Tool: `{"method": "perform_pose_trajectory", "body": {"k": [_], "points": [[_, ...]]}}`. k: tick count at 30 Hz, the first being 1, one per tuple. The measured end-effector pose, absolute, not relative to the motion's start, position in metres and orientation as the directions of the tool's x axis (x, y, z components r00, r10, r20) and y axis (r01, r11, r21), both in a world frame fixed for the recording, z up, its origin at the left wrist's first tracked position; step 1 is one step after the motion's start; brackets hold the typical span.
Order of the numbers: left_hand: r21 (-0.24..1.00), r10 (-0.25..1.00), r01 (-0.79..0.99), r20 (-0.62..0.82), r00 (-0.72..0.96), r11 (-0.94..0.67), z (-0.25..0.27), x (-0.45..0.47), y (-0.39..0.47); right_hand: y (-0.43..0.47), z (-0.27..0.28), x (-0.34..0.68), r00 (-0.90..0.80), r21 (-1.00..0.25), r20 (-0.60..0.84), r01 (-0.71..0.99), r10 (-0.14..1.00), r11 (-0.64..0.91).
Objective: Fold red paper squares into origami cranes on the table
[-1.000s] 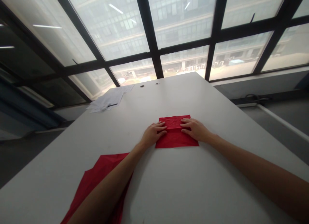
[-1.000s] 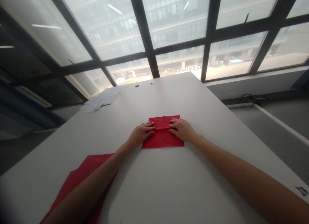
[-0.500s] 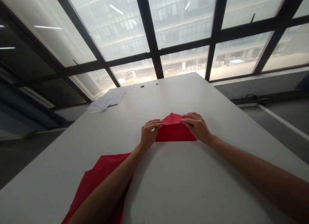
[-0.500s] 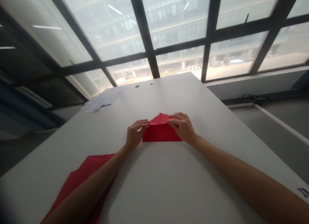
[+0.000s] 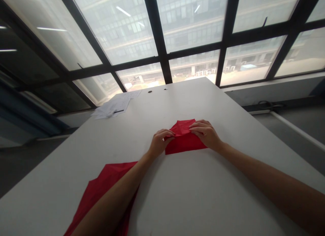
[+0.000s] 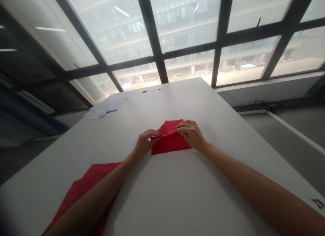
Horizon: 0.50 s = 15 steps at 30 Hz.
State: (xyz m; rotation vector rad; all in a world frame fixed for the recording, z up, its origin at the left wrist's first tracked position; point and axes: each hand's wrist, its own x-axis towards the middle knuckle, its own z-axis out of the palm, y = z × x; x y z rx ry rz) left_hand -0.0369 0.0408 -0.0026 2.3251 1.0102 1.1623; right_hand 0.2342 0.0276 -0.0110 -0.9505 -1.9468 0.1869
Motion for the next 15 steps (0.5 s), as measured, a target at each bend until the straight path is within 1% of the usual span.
{"method": "perform_pose_trajectory", "body": {"k": [4, 6, 9, 11, 15], "points": [[0.581, 0.744, 0.471, 0.580, 0.332, -0.664, -0.003, -0.038, 0.041, 0.028, -0.012, 0.233, -0.229, -0.498, 0.653, 0.589, 0.722, 0.637], [0.580, 0.746, 0.477, 0.582, 0.325, -0.660, -0.003, -0.039, 0.042, 0.028, -0.013, 0.233, -0.249, -0.486, 0.641, 0.600, 0.726, 0.635], [0.563, 0.741, 0.484, 0.555, 0.379, -0.669, -0.006, -0.040, 0.045, 0.030, -0.016, 0.234, -0.325, -0.441, 0.609, 0.619, 0.724, 0.649], [0.546, 0.736, 0.494, 0.519, 0.435, -0.677, -0.009, -0.041, 0.047, 0.031, -0.018, 0.233, -0.372, -0.423, 0.558, 0.642, 0.742, 0.640], [0.518, 0.737, 0.524, 0.459, 0.496, -0.676, -0.014, -0.041, 0.051, 0.030, -0.018, 0.231, -0.404, -0.434, 0.488, 0.657, 0.774, 0.617]]}}
